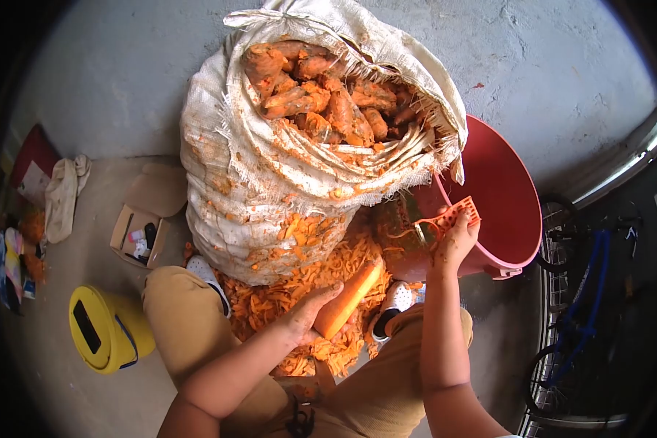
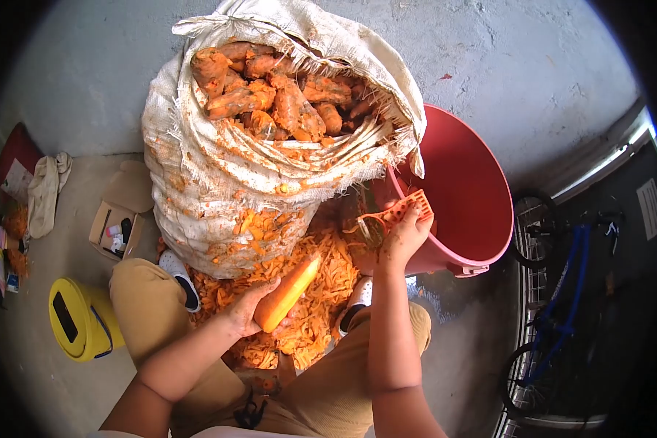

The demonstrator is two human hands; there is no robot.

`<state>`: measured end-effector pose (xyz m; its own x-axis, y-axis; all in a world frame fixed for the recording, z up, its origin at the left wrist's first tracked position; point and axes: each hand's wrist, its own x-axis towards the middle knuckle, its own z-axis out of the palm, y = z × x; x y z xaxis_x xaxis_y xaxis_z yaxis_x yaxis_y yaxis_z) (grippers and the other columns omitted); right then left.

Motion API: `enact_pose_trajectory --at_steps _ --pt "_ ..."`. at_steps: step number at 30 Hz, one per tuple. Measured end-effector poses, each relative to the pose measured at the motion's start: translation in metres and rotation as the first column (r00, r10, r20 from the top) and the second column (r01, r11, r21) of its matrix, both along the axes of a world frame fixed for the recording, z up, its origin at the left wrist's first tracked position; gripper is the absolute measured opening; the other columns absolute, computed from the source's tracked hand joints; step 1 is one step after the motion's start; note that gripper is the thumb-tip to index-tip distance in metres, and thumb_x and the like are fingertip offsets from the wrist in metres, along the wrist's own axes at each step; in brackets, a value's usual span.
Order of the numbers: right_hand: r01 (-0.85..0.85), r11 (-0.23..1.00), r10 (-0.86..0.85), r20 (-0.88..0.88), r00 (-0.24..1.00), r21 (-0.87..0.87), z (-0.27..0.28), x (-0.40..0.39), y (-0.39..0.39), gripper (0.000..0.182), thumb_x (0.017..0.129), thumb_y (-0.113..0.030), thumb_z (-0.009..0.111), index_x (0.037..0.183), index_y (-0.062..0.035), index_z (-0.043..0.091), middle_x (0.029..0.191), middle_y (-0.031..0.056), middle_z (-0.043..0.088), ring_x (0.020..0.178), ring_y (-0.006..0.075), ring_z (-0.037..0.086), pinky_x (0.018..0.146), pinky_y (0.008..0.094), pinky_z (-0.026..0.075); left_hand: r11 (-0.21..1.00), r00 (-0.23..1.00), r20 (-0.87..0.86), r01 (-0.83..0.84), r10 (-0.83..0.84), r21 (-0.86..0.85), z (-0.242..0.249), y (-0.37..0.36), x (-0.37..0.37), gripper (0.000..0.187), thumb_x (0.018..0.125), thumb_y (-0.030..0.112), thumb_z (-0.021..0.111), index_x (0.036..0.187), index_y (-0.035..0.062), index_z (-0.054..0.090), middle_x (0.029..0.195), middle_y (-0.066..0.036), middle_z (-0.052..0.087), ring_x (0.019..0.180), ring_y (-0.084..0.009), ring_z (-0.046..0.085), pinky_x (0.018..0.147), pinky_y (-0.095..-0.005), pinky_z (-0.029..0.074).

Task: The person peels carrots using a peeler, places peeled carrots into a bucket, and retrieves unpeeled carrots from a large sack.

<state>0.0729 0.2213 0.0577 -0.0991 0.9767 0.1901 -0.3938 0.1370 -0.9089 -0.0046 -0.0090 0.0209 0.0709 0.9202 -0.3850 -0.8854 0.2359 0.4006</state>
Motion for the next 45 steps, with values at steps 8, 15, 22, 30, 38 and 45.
enact_pose_trajectory --at_steps 8,15,22,30,38,45 --pt "-0.326 0.945 0.327 0.053 0.944 -0.033 0.029 -0.013 -0.090 0.017 0.087 -0.016 0.037 0.101 -0.0057 0.036 0.068 0.0055 0.051 0.050 0.0119 0.051 0.040 0.0180 0.039 0.994 0.979 0.177 -0.088 0.098 -0.064 -0.007 0.008 -0.001 0.048 0.081 0.046 0.037 0.099 0.0014 0.044 0.069 -0.009 0.050 0.054 -0.0164 0.050 0.041 -0.0253 0.040" --pt "-0.366 0.926 0.357 -0.105 0.928 -0.091 0.027 -0.015 -0.071 0.015 0.086 -0.019 0.040 0.093 -0.0056 0.039 0.066 0.0077 0.051 0.052 0.0112 0.051 0.043 0.0207 0.043 0.982 0.860 0.494 0.045 -0.131 0.183 -0.005 0.009 -0.002 0.053 0.082 0.046 0.032 0.101 -0.0020 0.042 0.066 -0.012 0.048 0.050 -0.0175 0.050 0.036 -0.0264 0.041" --pt "-0.383 0.899 0.372 -0.089 0.924 -0.212 0.019 -0.020 -0.050 0.013 0.086 -0.017 0.039 0.089 -0.0044 0.042 0.066 0.0064 0.052 0.054 0.0118 0.051 0.046 0.0216 0.043 0.924 0.891 0.328 0.209 -0.315 0.321 -0.015 0.004 -0.003 0.056 0.080 0.047 0.038 0.104 -0.0042 0.042 0.066 -0.012 0.049 0.047 -0.0166 0.048 0.037 -0.0254 0.040" --pt "-0.500 0.799 0.530 -0.002 0.848 -0.333 0.031 -0.006 -0.046 0.015 0.085 -0.016 0.041 0.094 -0.0036 0.045 0.066 0.0042 0.052 0.050 0.0118 0.051 0.045 0.0205 0.043 0.953 0.952 0.170 0.216 -0.254 0.213 -0.009 -0.001 -0.005 0.054 0.078 0.045 0.043 0.103 -0.0037 0.044 0.069 -0.009 0.050 0.052 -0.0121 0.046 0.043 -0.0205 0.039" --pt "-0.335 0.848 0.375 0.016 0.927 -0.410 -0.002 -0.010 -0.014 0.016 0.086 -0.016 0.039 0.088 -0.0025 0.047 0.064 0.0043 0.052 0.050 0.0098 0.048 0.042 0.0233 0.042 0.939 0.961 0.051 0.255 -0.273 0.229 -0.013 -0.002 -0.004 0.050 0.078 0.043 0.046 0.097 -0.0028 0.048 0.066 -0.010 0.052 0.048 -0.0137 0.050 0.041 -0.0221 0.041" --pt "-0.283 0.944 0.299 0.080 0.951 -0.167 0.006 -0.010 -0.041 0.011 0.086 -0.014 0.036 0.092 -0.0048 0.039 0.068 0.0065 0.053 0.054 0.0135 0.054 0.044 0.0242 0.046 0.993 0.994 0.035 -0.099 0.102 -0.070 -0.023 0.010 -0.005 0.042 0.079 0.039 0.047 0.098 0.0021 0.045 0.077 -0.010 0.053 0.068 -0.0199 0.055 0.051 -0.0344 0.047"
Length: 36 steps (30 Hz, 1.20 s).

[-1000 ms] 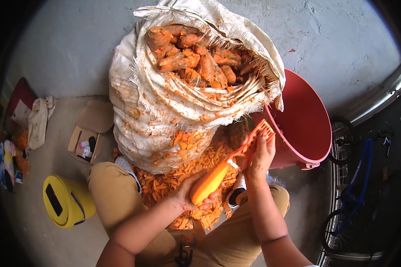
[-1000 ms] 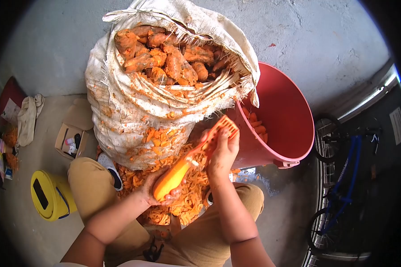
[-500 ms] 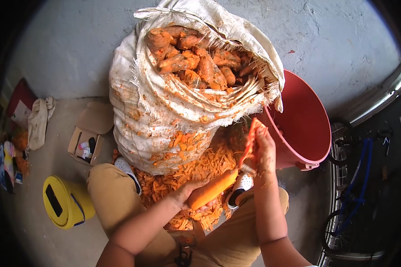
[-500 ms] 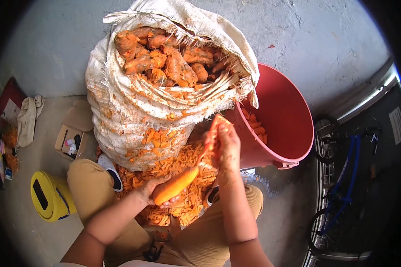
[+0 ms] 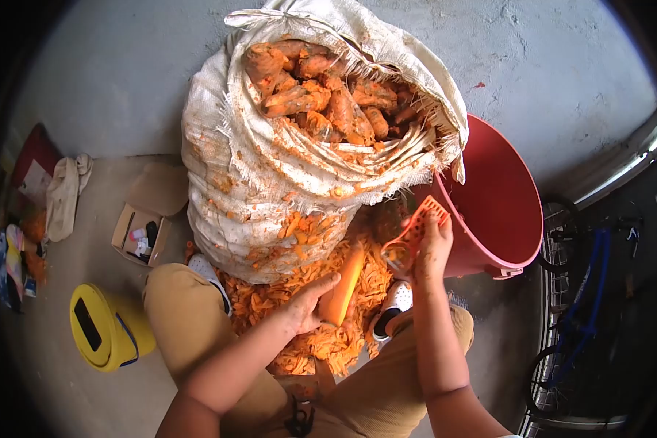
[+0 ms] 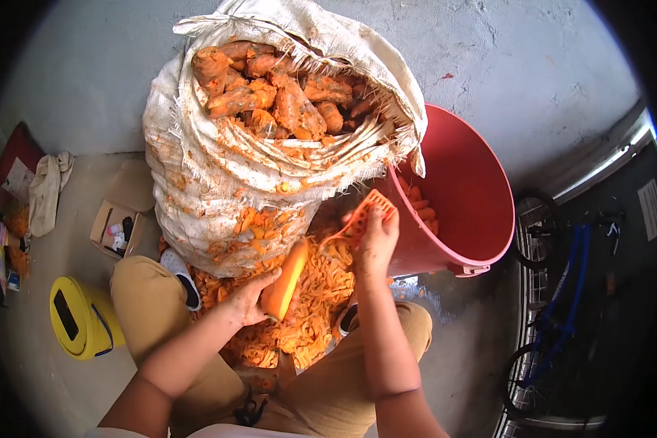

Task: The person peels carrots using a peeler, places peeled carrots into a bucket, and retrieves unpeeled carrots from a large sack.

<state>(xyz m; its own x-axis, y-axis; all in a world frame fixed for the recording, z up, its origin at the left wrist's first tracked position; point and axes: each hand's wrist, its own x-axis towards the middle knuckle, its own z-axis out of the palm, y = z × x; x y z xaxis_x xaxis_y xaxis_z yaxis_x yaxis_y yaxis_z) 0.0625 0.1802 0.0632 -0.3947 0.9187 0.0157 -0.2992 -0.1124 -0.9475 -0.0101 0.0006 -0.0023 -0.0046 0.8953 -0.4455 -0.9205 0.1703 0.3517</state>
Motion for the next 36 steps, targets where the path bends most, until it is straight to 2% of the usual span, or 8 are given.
enact_pose_trajectory --at_steps 8,13,21,24,26,27,30,36 --pt "-0.253 0.958 0.260 -0.036 0.965 0.138 0.004 -0.017 -0.086 0.024 0.087 -0.016 0.038 0.106 -0.0052 0.031 0.076 0.0067 0.048 0.058 0.0121 0.050 0.051 0.0217 0.044 0.980 0.977 0.089 -0.192 0.195 -0.043 0.023 0.013 0.001 0.034 0.075 0.041 0.052 0.098 0.0165 0.051 0.082 0.001 0.056 0.065 -0.0130 0.054 0.040 -0.0268 0.037" --pt "-0.280 0.940 0.261 0.117 0.958 0.196 -0.003 -0.018 -0.092 0.021 0.087 -0.009 0.036 0.106 -0.0041 0.030 0.077 0.0073 0.048 0.058 0.0125 0.051 0.053 0.0229 0.045 0.974 0.974 0.006 -0.225 0.225 -0.006 0.024 0.015 0.003 0.037 0.076 0.044 0.049 0.101 0.0161 0.051 0.083 0.002 0.056 0.068 -0.0110 0.054 0.040 -0.0246 0.037" --pt "-0.276 0.961 0.274 0.062 0.960 0.020 -0.008 -0.025 -0.086 0.017 0.087 -0.013 0.038 0.099 -0.0020 0.035 0.075 0.0067 0.049 0.055 0.0120 0.052 0.050 0.0218 0.045 0.965 0.965 -0.020 -0.262 0.262 0.004 0.032 0.013 -0.005 0.039 0.077 0.042 0.049 0.101 0.0112 0.049 0.082 -0.004 0.056 0.071 -0.0143 0.055 0.040 -0.0289 0.044" --pt "-0.078 0.871 -0.014 0.184 0.983 0.484 -0.037 -0.030 -0.055 0.018 0.085 -0.015 0.040 0.095 -0.0009 0.036 0.075 0.0064 0.050 0.056 0.0126 0.052 0.050 0.0217 0.045 0.987 0.991 -0.110 -0.094 0.079 -0.134 0.019 0.003 -0.009 0.040 0.077 0.040 0.050 0.102 0.0084 0.047 0.081 -0.007 0.056 0.069 -0.0173 0.055 0.042 -0.0303 0.046" --pt "-0.006 0.999 0.004 0.072 0.997 0.032 -0.014 -0.030 -0.026 0.014 0.085 -0.015 0.039 0.089 -0.0022 0.037 0.071 0.0076 0.051 0.054 0.0138 0.052 0.045 0.0221 0.044 0.979 0.979 -0.176 -0.135 0.107 -0.154 0.022 0.000 0.006 0.042 0.079 0.039 0.048 0.104 0.0054 0.044 0.079 -0.009 0.055 0.065 -0.0190 0.056 0.050 -0.0309 0.048" --pt "0.053 0.998 -0.050 0.106 0.993 -0.026 -0.014 -0.026 -0.013 0.011 0.086 -0.013 0.037 0.090 -0.0032 0.036 0.070 0.0084 0.051 0.053 0.0134 0.053 0.044 0.0226 0.045 0.982 0.979 -0.138 -0.164 0.151 -0.092 0.022 -0.001 0.010 0.044 0.079 0.040 0.047 0.104 0.0047 0.044 0.079 -0.010 0.055 0.065 -0.0188 0.056 0.052 -0.0314 0.049" --pt "0.170 0.982 -0.164 -0.071 0.984 0.079 -0.016 -0.023 0.005 0.009 0.087 -0.011 0.034 0.092 -0.0045 0.036 0.069 0.0087 0.051 0.053 0.0127 0.052 0.044 0.0221 0.045 0.993 0.989 -0.082 -0.120 0.121 0.011 0.007 -0.004 0.001 0.033 0.083 0.034 0.042 0.104 0.0081 0.045 0.088 -0.004 0.054 0.077 -0.0126 0.053 0.065 -0.0290 0.046" --pt "0.071 0.991 -0.061 -0.092 0.994 0.113 0.000 -0.016 -0.023 0.013 0.087 -0.014 0.035 0.095 -0.0041 0.037 0.074 0.0093 0.052 0.056 0.0137 0.053 0.049 0.0226 0.045 0.979 0.979 -0.116 -0.179 0.167 -0.094 0.007 -0.002 0.005 0.039 0.085 0.037 0.036 0.102 0.0034 0.045 0.081 -0.009 0.055 0.070 -0.0180 0.056 0.058 -0.0318 0.048"
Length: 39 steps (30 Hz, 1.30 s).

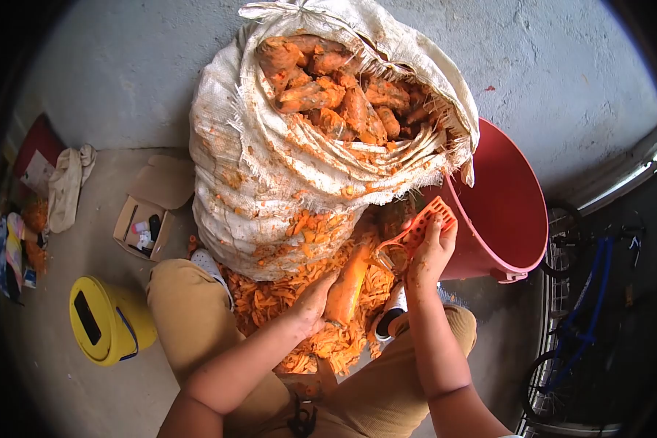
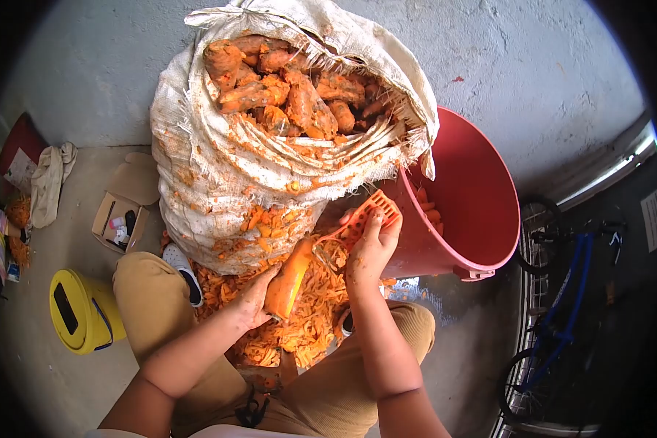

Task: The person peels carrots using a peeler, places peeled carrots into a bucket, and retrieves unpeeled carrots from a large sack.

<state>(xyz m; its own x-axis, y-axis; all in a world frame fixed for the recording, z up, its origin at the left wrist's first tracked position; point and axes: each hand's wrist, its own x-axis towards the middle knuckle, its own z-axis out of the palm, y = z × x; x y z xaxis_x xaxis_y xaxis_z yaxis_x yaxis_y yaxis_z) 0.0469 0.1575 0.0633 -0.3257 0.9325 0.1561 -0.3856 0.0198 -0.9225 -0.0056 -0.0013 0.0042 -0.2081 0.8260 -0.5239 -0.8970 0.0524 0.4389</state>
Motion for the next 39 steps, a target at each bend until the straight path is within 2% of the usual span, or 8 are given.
enact_pose_trajectory --at_steps 7,13,15,19,25,29,35,39 --pt "0.119 0.990 -0.106 -0.155 0.982 0.077 0.009 0.024 0.048 0.019 0.086 -0.018 0.039 0.098 -0.0035 0.039 0.074 0.0082 0.051 0.058 0.0146 0.053 0.049 0.0246 0.046 0.999 0.999 0.036 0.032 -0.030 -0.038 -0.001 0.002 -0.002 0.038 0.085 0.036 0.033 0.102 0.0038 0.045 0.081 -0.009 0.055 0.069 -0.0178 0.056 0.057 -0.0313 0.048" --pt "-0.709 0.691 0.720 0.214 0.660 -0.140 0.028 0.024 -0.031 0.022 0.085 -0.015 0.043 0.102 -0.0024 0.040 0.077 0.0054 0.052 0.067 0.0151 0.057 0.052 0.0243 0.046 1.000 1.000 0.028 0.000 0.000 0.002 0.023 0.005 -0.003 0.037 0.085 0.037 0.035 0.104 0.0073 0.045 0.082 -0.006 0.055 0.067 -0.0171 0.055 0.053 -0.0305 0.047" --pt "-0.746 0.660 0.658 0.542 0.522 -0.083 0.020 0.022 -0.032 0.021 0.085 -0.012 0.043 0.102 -0.0018 0.041 0.078 0.0042 0.053 0.063 0.0097 0.054 0.053 0.0214 0.044 1.000 0.999 0.040 -0.004 0.004 -0.002 0.015 0.003 -0.006 0.038 0.084 0.038 0.035 0.105 0.0084 0.045 0.083 -0.006 0.055 0.066 -0.0171 0.055 0.053 -0.0306 0.047" --pt "-0.622 0.783 0.459 0.657 0.599 0.020 0.018 0.023 -0.012 0.020 0.084 -0.010 0.043 0.102 -0.0018 0.041 0.071 0.0032 0.053 0.057 0.0069 0.052 0.047 0.0210 0.043 0.999 0.999 0.047 0.012 -0.013 0.032 0.023 0.002 -0.010 0.040 0.084 0.038 0.036 0.106 0.0062 0.044 0.082 -0.008 0.054 0.068 -0.0177 0.054 0.053 -0.0302 0.047" --pt "-0.335 0.941 0.337 0.056 0.940 -0.044 0.013 0.012 -0.013 0.020 0.087 -0.017 0.038 0.103 -0.0058 0.036 0.073 0.0073 0.051 0.054 0.0127 0.054 0.041 0.0200 0.043 1.000 0.999 0.041 0.009 -0.009 0.018 -0.002 0.003 -0.010 0.036 0.083 0.036 0.040 0.105 0.0081 0.046 0.090 -0.007 0.054 0.077 -0.0157 0.054 0.063 -0.0298 0.046" --pt "-0.256 0.951 0.268 0.049 0.962 -0.172 0.005 0.004 -0.035 0.017 0.086 -0.018 0.039 0.099 -0.0073 0.037 0.070 0.0074 0.052 0.054 0.0124 0.053 0.042 0.0196 0.043 0.999 0.999 -0.023 0.037 -0.037 0.009 0.004 0.004 -0.003 0.036 0.083 0.037 0.041 0.104 0.0087 0.047 0.094 -0.005 0.055 0.081 -0.0148 0.055 0.067 -0.0284 0.045" --pt "-0.094 0.922 -0.007 0.260 0.965 0.375 -0.021 -0.005 -0.045 0.021 0.086 -0.012 0.038 0.105 -0.0034 0.034 0.078 0.0063 0.049 0.054 0.0112 0.052 0.046 0.0202 0.044 0.997 0.999 0.000 0.040 -0.040 0.062 0.023 0.007 -0.001 0.035 0.081 0.036 0.048 0.102 0.0081 0.049 0.091 -0.004 0.056 0.078 -0.0128 0.055 0.067 -0.0259 0.044" --pt "0.004 0.999 0.003 0.122 0.993 -0.053 -0.005 -0.012 0.000 0.014 0.087 -0.014 0.038 0.097 -0.0053 0.038 0.067 0.0055 0.050 0.051 0.0133 0.053 0.043 0.0208 0.044 0.996 0.994 -0.061 0.086 -0.088 -0.040 0.021 0.002 0.003 0.039 0.080 0.037 0.048 0.102 0.0053 0.048 0.088 -0.005 0.055 0.076 -0.0134 0.054 0.064 -0.0260 0.046"
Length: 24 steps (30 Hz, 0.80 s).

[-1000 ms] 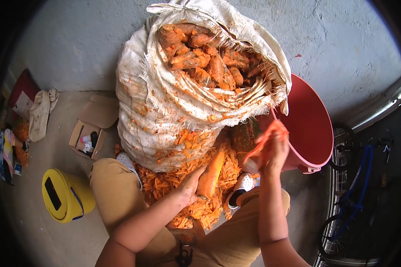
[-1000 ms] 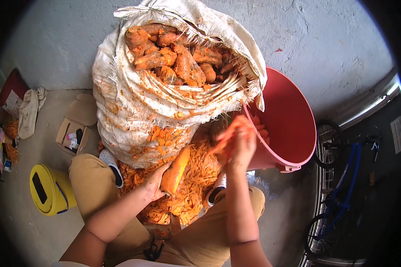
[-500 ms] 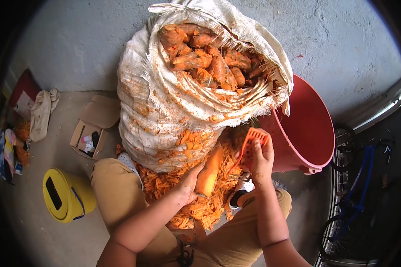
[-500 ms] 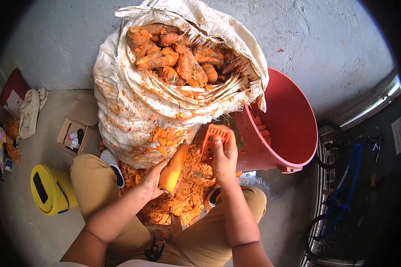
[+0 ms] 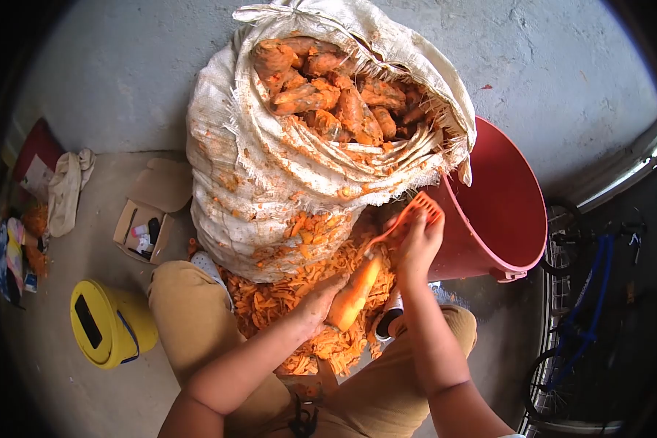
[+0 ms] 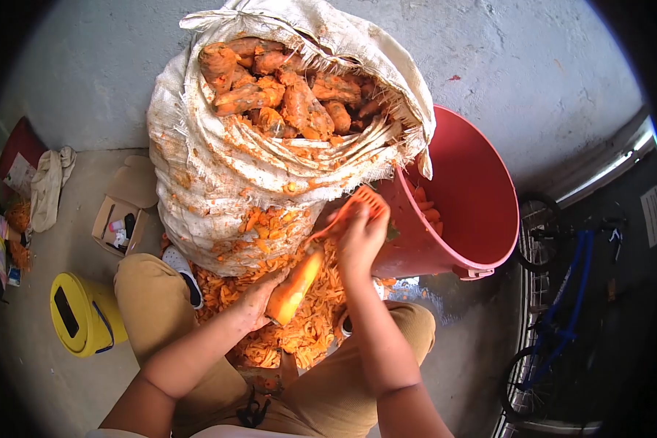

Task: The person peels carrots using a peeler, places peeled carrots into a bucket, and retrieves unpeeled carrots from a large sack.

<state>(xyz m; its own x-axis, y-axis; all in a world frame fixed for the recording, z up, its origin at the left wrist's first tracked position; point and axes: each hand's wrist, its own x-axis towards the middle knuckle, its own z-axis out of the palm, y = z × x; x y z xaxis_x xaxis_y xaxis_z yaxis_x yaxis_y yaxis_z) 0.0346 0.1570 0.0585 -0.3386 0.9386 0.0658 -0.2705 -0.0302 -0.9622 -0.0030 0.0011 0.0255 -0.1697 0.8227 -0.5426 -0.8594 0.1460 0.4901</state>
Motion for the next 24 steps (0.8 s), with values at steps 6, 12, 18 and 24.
enact_pose_trajectory --at_steps 6,12,18,24 --pt "0.159 0.987 -0.159 -0.009 0.987 0.014 -0.012 0.014 0.054 0.010 0.086 -0.012 0.037 0.090 -0.0038 0.040 0.067 0.0064 0.051 0.052 0.0135 0.053 0.044 0.0225 0.044 0.999 0.986 -0.162 0.043 -0.043 -0.005 -0.017 -0.003 0.002 0.037 0.081 0.035 0.048 0.105 0.0067 0.045 0.091 -0.003 0.052 0.082 -0.0113 0.051 0.068 -0.0266 0.044" --pt "-0.280 0.960 0.277 -0.077 0.958 -0.026 0.011 0.008 0.000 0.013 0.086 -0.015 0.038 0.095 -0.0045 0.040 0.069 0.0057 0.051 0.053 0.0127 0.053 0.044 0.0220 0.044 0.995 0.943 -0.333 0.029 0.006 0.100 -0.027 -0.003 0.003 0.029 0.083 0.032 0.045 0.098 0.0072 0.048 0.089 -0.001 0.049 0.085 -0.0089 0.044 0.076 -0.0235 0.036" --pt "0.087 0.995 -0.083 0.060 0.995 -0.051 -0.015 0.011 0.049 0.010 0.087 -0.012 0.034 0.093 -0.0040 0.036 0.062 0.0090 0.052 0.049 0.0145 0.053 0.043 0.0236 0.045 0.985 0.872 -0.488 0.051 0.035 0.163 -0.023 -0.001 0.004 0.027 0.084 0.032 0.043 0.083 0.0060 0.049 0.076 0.002 0.045 0.075 -0.0074 0.040 0.071 -0.0223 0.033" --pt "-0.018 0.997 0.015 -0.045 0.999 -0.069 0.012 0.020 0.033 0.012 0.086 -0.014 0.037 0.088 -0.0040 0.043 0.066 0.0059 0.052 0.049 0.0120 0.051 0.044 0.0225 0.044 0.983 0.821 -0.568 0.150 -0.065 0.104 -0.021 -0.002 0.000 0.036 0.079 0.035 0.052 0.094 0.0025 0.048 0.087 -0.001 0.048 0.084 -0.0083 0.043 0.077 -0.0238 0.034"
